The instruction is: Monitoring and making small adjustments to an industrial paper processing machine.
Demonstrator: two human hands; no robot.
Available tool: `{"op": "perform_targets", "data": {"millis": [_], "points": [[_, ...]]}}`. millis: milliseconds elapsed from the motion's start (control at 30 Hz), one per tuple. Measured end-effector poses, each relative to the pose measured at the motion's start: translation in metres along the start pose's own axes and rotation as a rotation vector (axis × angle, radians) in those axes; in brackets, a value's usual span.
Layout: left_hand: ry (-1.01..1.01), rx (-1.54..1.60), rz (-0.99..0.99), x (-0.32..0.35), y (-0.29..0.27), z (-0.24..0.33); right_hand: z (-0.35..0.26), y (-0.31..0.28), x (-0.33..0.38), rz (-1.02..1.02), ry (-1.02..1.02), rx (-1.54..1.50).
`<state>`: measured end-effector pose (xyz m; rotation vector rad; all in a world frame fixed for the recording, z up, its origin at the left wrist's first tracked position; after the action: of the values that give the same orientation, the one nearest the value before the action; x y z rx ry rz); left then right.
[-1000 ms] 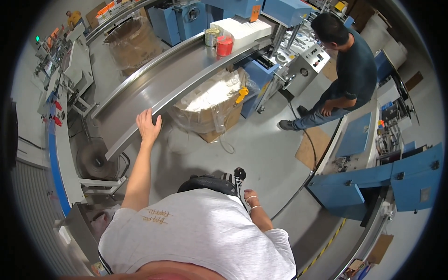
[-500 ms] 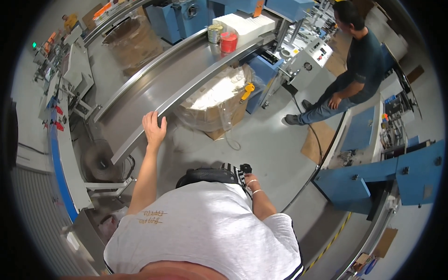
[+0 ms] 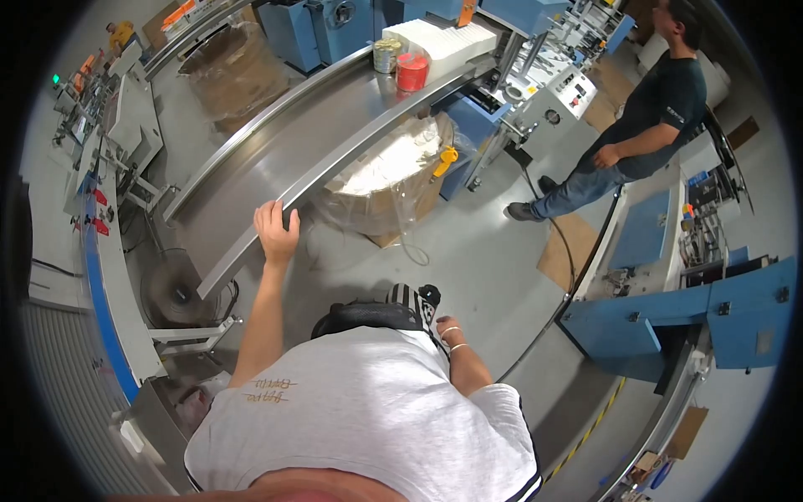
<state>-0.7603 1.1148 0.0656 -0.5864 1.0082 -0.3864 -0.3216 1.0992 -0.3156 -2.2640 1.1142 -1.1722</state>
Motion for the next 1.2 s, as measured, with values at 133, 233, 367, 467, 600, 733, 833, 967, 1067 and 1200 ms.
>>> {"op": "perform_targets", "data": {"millis": [133,233,367,467,600,733,833,967,1067,1200], "points": [[-0.026,-0.019,-0.008,0.000,0.000,-0.002,0.026,0.005,-0.007,0.006,0.108,-0.045],[-0.038,-0.040,-0.018,-0.002,0.002,-0.002,0.022,0.001,-0.017,-0.008,0.164,-0.158],[-0.028,-0.023,-0.021,-0.002,0.002,0.000,-0.010,-0.015,-0.043,0.034,0.138,-0.398],[-0.042,-0.015,-0.014,-0.006,0.006,0.004,-0.023,-0.033,-0.091,0.133,-0.077,-0.163],[-0.175,0.001,0.002,-0.012,0.007,-0.001,-0.101,-0.096,-0.125,0.300,-0.249,-0.178],[-0.446,-0.017,0.033,-0.028,0.027,-0.011,-0.222,-0.181,-0.138,0.351,-0.499,-0.112],[-0.414,-0.047,0.022,-0.062,0.065,0.014,-0.303,-0.237,-0.145,0.239,-0.617,-0.161],[-0.489,-0.016,-0.040,-0.097,0.124,0.031,-0.402,-0.301,-0.149,0.309,-0.983,-0.202],[-0.528,-0.051,-0.074,-0.113,0.160,0.035,-0.442,-0.326,-0.166,0.315,-1.172,0.030],[-0.555,-0.224,-0.075,-0.115,0.174,0.037,-0.467,-0.352,-0.202,0.377,-1.282,0.028]]}}
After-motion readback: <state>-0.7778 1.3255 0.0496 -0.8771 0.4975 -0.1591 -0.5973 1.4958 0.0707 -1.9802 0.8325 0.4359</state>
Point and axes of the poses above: each hand's wrist, its own x-axis away from the middle knuckle, its own y-axis out of the palm, z = x × y, the point moved 9 cm from there along -x, towards the middle knuckle, and after that the axes turned 13 degrees about -y, right-handed, at the moved point
